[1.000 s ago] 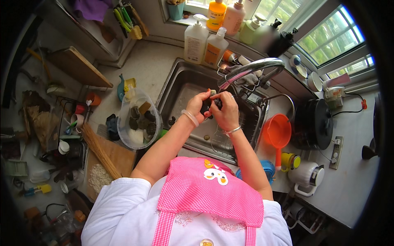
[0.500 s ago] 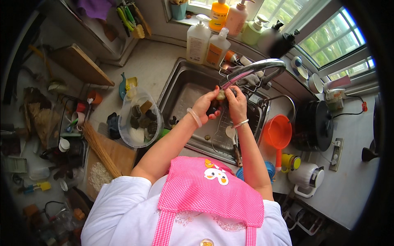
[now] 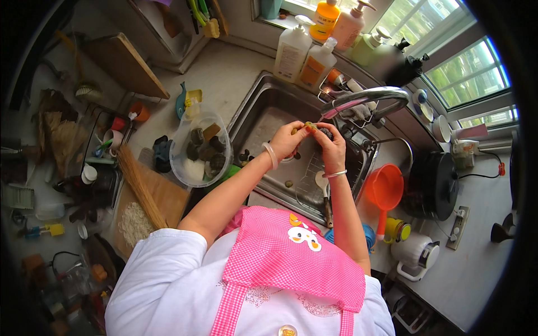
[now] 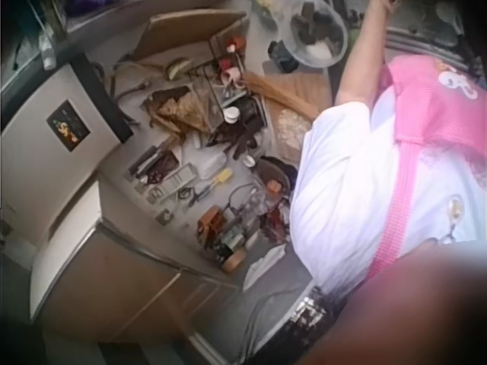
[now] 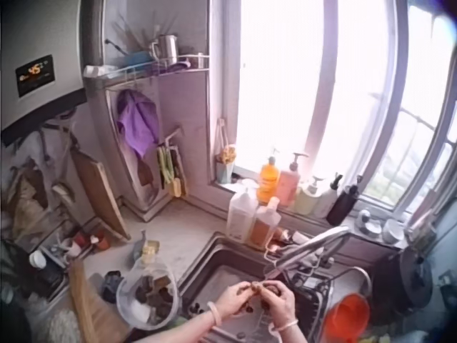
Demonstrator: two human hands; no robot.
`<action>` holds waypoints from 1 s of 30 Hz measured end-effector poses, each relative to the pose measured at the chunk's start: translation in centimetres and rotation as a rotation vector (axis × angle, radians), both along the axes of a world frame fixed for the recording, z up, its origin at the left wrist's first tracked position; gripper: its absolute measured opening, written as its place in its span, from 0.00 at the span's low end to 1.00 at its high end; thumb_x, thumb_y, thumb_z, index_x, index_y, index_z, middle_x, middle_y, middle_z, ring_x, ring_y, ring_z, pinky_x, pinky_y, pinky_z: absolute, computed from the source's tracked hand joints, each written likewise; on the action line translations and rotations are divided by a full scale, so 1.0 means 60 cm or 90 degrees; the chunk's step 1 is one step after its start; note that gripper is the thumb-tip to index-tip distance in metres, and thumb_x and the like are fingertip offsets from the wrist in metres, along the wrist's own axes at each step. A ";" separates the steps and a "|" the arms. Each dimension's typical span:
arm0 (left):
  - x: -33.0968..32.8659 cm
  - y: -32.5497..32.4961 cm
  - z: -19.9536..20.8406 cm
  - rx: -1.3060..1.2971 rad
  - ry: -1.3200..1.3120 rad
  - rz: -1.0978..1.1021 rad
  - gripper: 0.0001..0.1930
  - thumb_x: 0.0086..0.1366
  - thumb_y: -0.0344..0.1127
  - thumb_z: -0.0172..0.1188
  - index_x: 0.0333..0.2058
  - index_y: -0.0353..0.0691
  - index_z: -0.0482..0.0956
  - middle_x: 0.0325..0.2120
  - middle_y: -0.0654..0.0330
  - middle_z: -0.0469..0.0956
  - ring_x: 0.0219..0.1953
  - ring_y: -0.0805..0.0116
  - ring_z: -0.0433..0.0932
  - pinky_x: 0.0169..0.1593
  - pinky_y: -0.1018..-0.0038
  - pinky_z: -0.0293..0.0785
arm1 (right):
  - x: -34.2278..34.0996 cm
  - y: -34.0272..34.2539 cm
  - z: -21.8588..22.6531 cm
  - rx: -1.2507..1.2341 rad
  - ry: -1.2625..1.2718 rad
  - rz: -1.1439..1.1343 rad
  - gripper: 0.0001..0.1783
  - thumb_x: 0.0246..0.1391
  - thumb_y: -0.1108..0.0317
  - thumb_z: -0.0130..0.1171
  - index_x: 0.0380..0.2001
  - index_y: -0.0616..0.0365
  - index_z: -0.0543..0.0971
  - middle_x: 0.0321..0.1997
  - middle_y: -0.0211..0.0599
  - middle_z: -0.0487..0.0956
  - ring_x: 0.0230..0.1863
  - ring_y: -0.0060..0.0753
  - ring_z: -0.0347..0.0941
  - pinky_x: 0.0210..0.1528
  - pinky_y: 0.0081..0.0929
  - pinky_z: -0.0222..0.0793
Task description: The person washes small dark pieces of seaweed under running water in a kitchen sink. They handle the pieces one at a time, rinsing and rubbing them before placing them into a clear plastic container.
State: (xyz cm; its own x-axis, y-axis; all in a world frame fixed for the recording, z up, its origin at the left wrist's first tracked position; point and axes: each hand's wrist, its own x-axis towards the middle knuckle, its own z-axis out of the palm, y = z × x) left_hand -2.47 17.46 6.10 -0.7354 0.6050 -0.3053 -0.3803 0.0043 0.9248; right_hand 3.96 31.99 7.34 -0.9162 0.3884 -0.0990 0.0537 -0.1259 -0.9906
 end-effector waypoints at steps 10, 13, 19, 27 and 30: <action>-0.038 0.006 0.023 -0.189 0.536 0.035 0.12 0.56 0.40 0.64 0.35 0.41 0.80 0.28 0.53 0.79 0.31 0.62 0.76 0.36 0.70 0.71 | -0.009 0.019 0.011 0.014 0.047 0.032 0.10 0.54 0.73 0.61 0.41 0.59 0.80 0.34 0.20 0.78 0.31 0.07 0.67 0.32 0.07 0.61; -0.035 0.029 0.055 -0.257 0.532 0.060 0.12 0.53 0.42 0.65 0.32 0.41 0.80 0.26 0.53 0.78 0.31 0.60 0.77 0.37 0.67 0.72 | 0.001 0.029 0.004 -0.117 0.033 -0.027 0.10 0.56 0.73 0.59 0.42 0.60 0.80 0.39 0.26 0.80 0.36 0.11 0.72 0.39 0.10 0.66; -0.014 0.029 0.056 -0.253 0.436 0.101 0.14 0.53 0.45 0.66 0.27 0.40 0.79 0.20 0.53 0.77 0.28 0.56 0.76 0.33 0.63 0.72 | 0.027 0.051 -0.036 -0.132 -0.012 -0.098 0.10 0.56 0.70 0.59 0.42 0.61 0.79 0.41 0.27 0.80 0.41 0.15 0.72 0.46 0.14 0.65; -0.021 -0.176 0.093 -0.576 0.525 0.295 0.09 0.57 0.40 0.63 0.32 0.42 0.78 0.28 0.45 0.77 0.32 0.48 0.78 0.35 0.59 0.74 | 0.061 0.055 -0.065 -0.086 -0.057 -0.133 0.10 0.55 0.70 0.61 0.40 0.61 0.80 0.38 0.26 0.79 0.39 0.14 0.71 0.44 0.14 0.65; -0.048 -0.262 0.061 -0.684 0.417 0.294 0.11 0.56 0.42 0.64 0.30 0.41 0.79 0.30 0.48 0.80 0.33 0.45 0.78 0.35 0.56 0.73 | 0.060 0.040 -0.063 -0.051 -0.077 -0.122 0.10 0.55 0.71 0.61 0.40 0.61 0.81 0.37 0.26 0.79 0.38 0.15 0.72 0.43 0.13 0.66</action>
